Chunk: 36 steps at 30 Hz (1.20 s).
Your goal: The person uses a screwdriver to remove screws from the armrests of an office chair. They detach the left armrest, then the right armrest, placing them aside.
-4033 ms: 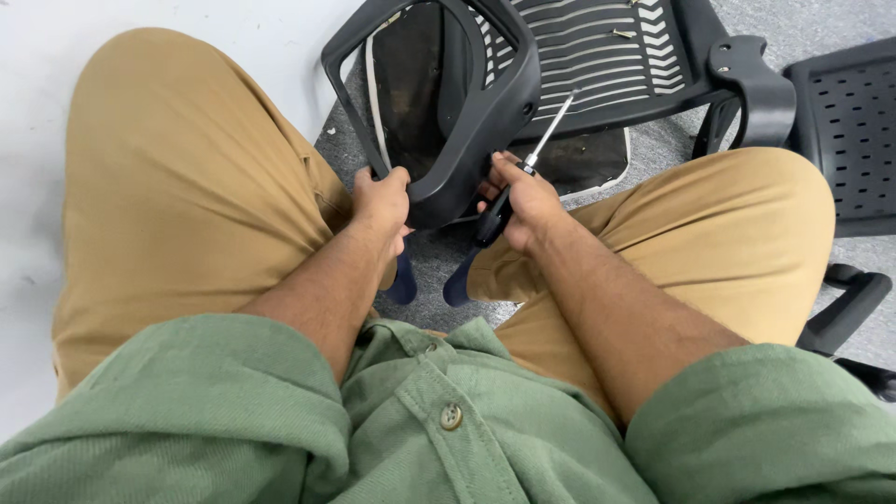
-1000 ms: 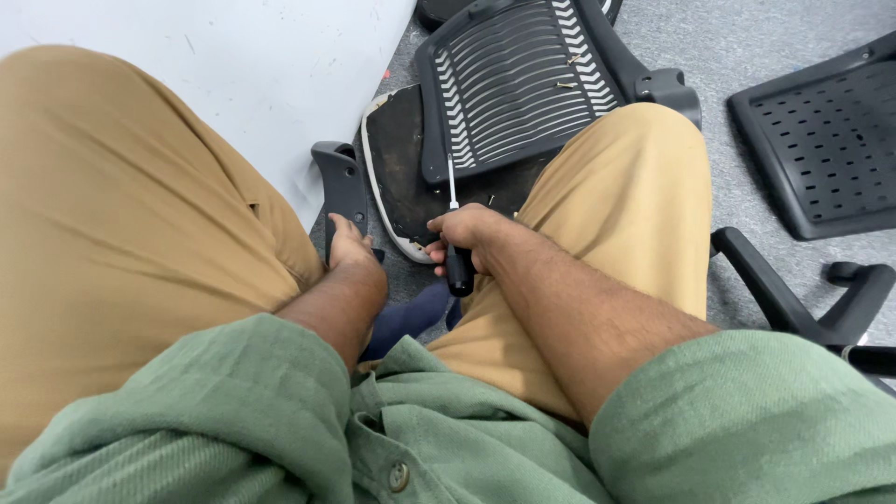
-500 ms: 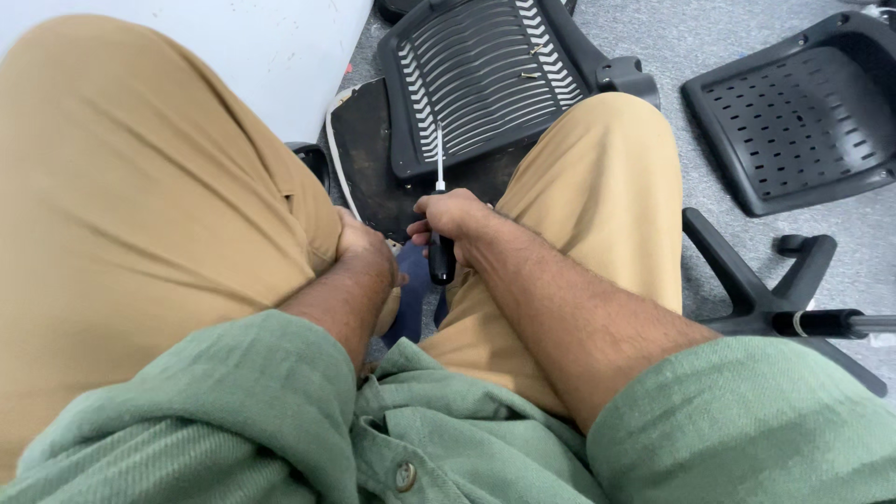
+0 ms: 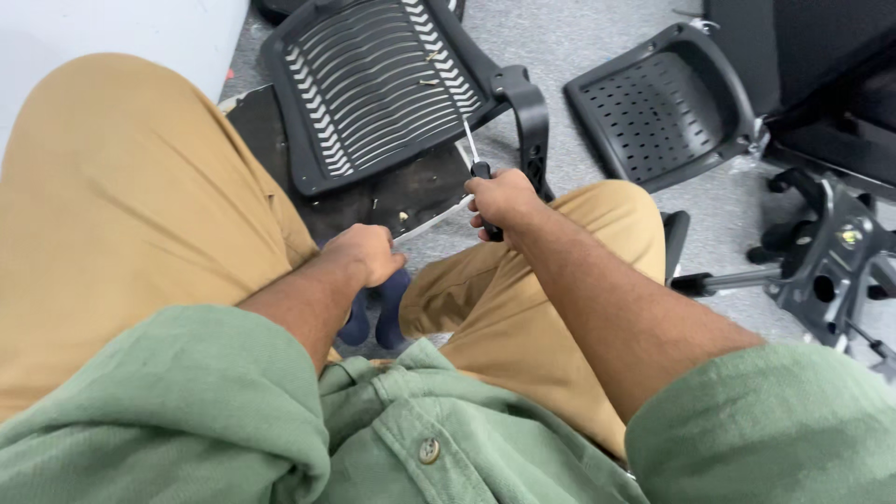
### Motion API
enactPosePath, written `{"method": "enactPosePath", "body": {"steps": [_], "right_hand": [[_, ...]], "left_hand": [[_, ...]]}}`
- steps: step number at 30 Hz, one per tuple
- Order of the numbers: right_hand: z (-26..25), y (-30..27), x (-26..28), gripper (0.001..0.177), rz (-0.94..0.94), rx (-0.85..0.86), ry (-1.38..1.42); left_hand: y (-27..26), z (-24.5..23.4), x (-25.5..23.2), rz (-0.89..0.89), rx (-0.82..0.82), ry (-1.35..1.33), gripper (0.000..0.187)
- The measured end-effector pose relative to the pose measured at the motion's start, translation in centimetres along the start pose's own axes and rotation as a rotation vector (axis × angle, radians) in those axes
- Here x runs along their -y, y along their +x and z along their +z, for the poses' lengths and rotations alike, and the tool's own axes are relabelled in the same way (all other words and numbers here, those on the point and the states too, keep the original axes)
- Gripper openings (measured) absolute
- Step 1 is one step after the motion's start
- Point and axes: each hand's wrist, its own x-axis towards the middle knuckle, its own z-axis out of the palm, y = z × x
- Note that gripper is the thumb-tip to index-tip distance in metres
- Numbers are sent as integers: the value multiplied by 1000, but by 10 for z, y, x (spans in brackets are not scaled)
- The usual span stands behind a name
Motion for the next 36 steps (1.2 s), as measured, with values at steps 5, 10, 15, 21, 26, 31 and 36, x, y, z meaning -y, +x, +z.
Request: {"method": "enactPosePath", "body": {"steps": [5, 10, 15, 21, 26, 31, 36], "right_hand": [[-49, -2, -1, 23, 27, -38, -124], [-84, -6, 6, 20, -20, -42, -281], [-116, -7, 26, 24, 36, -11, -487], [-142, -2, 49, 21, 92, 2, -549], [-158, 3, 56, 21, 132, 1, -640], [-166, 7, 57, 22, 141, 3, -636], [-171, 7, 59, 24, 166, -10, -675]], "left_hand": [[23, 26, 2, 18, 22, -123, 53], [45, 46, -5, 21, 83, -235, 53], [71, 54, -37, 9, 85, -385, 46], [108, 47, -87, 109, 83, -560, 40], [132, 44, -116, 93, 139, -854, 37], [159, 38, -141, 71, 178, -1071, 36], [180, 22, -170, 40, 81, -1174, 40]]}}
